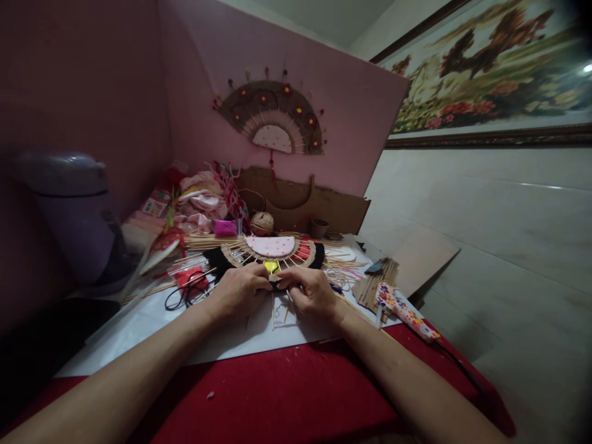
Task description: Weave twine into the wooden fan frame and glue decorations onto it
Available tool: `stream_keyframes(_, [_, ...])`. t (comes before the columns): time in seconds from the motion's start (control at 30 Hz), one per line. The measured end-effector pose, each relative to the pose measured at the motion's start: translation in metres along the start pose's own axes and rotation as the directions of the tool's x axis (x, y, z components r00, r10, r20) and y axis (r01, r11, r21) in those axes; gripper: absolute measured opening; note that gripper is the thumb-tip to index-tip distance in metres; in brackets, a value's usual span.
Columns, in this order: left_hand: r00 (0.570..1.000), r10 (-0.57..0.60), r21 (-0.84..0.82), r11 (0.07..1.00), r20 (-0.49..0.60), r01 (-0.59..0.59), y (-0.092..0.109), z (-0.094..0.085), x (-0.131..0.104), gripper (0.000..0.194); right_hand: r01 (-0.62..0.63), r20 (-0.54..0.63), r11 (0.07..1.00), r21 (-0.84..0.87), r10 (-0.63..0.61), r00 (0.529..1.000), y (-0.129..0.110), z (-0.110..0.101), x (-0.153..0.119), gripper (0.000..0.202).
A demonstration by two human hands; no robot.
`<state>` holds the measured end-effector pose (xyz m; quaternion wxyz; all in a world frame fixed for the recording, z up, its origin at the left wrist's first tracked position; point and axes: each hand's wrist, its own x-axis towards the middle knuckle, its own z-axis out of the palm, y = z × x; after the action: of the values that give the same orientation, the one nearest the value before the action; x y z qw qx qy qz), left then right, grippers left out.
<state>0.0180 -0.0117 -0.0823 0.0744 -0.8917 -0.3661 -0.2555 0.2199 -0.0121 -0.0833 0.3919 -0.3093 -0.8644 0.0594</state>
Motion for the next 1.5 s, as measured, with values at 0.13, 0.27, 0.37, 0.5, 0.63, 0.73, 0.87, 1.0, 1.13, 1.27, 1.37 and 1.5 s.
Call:
stream_keyframes(0.13, [1.0, -0.004, -0.029, 1.0, 0.012, 0.004, 0.0002, -0.0012, 0.0001, 0.026, 0.026, -0.001, 1.0, 0.009, -0.026, 1.0, 0.0002, 0.0002, -0.0001, 0.042])
stream_keyframes(0.27, [1.0, -0.01, -0.06, 0.998, 0.009, 0.011, -0.0008, -0.0002, 0.0002, 0.025, 0.01, 0.09, 1.0, 0.012, -0.011, 0.996, -0.001, 0.0003, 0.0005, 0.046])
stream_keyframes(0.37, [1.0, -0.016, -0.076, 0.997, 0.014, 0.017, -0.0018, 0.0011, 0.0002, 0.024, 0.007, 0.094, 1.0, 0.018, -0.009, 0.996, -0.0008, 0.0003, 0.0005, 0.045])
stream_keyframes(0.5, [1.0, -0.014, -0.074, 0.997, 0.004, 0.015, -0.0026, 0.0022, 0.0, 0.023, 0.003, 0.011, 1.0, 0.023, -0.004, 1.0, 0.0005, 0.001, -0.0005, 0.042])
stream_keyframes(0.63, [1.0, -0.018, -0.054, 0.998, 0.014, 0.019, -0.0017, 0.0012, 0.0, 0.024, 0.023, 0.008, 1.0, 0.016, -0.024, 1.0, 0.0006, 0.0019, -0.0004, 0.044])
stream_keyframes(0.73, [1.0, -0.014, -0.051, 0.999, 0.019, 0.015, -0.0006, 0.0002, 0.0003, 0.025, 0.016, 0.08, 1.0, 0.022, -0.018, 0.997, 0.0001, 0.0017, 0.0005, 0.045])
stream_keyframes(0.87, [1.0, -0.014, -0.055, 0.998, 0.018, 0.015, -0.0007, 0.0004, 0.0005, 0.025, 0.009, 0.1, 1.0, 0.026, -0.011, 0.995, 0.0001, 0.0008, 0.0008, 0.043])
stream_keyframes(1.0, [1.0, -0.005, -0.076, 0.997, 0.012, 0.006, -0.0012, 0.0011, 0.0003, 0.024, 0.019, 0.011, 1.0, 0.0, -0.019, 1.0, 0.0003, 0.0005, 0.0004, 0.045])
stream_keyframes(1.13, [1.0, -0.011, -0.063, 0.998, 0.029, 0.012, -0.0008, 0.0007, 0.0007, 0.024, 0.023, 0.08, 0.999, -0.044, -0.019, 0.997, 0.0, 0.0003, 0.001, 0.042])
stream_keyframes(1.27, [0.999, -0.016, -0.07, 0.997, 0.037, 0.018, -0.0005, 0.0, 0.0011, 0.024, 0.02, 0.115, 0.999, -0.043, -0.015, 0.993, -0.0001, 0.0003, 0.0014, 0.043])
stream_keyframes(1.37, [0.998, -0.051, -0.097, 0.994, 0.023, 0.054, -0.0001, -0.0008, 0.0011, 0.021, 0.02, 0.102, 1.0, -0.012, -0.018, 0.995, 0.0006, 0.0007, 0.0006, 0.044])
stream_keyframes(1.5, [0.994, -0.106, -0.095, 0.99, 0.007, 0.106, 0.0007, -0.0004, 0.0002, 0.021, 0.024, 0.002, 1.0, -0.006, -0.024, 1.0, 0.0032, 0.0013, -0.0002, 0.045])
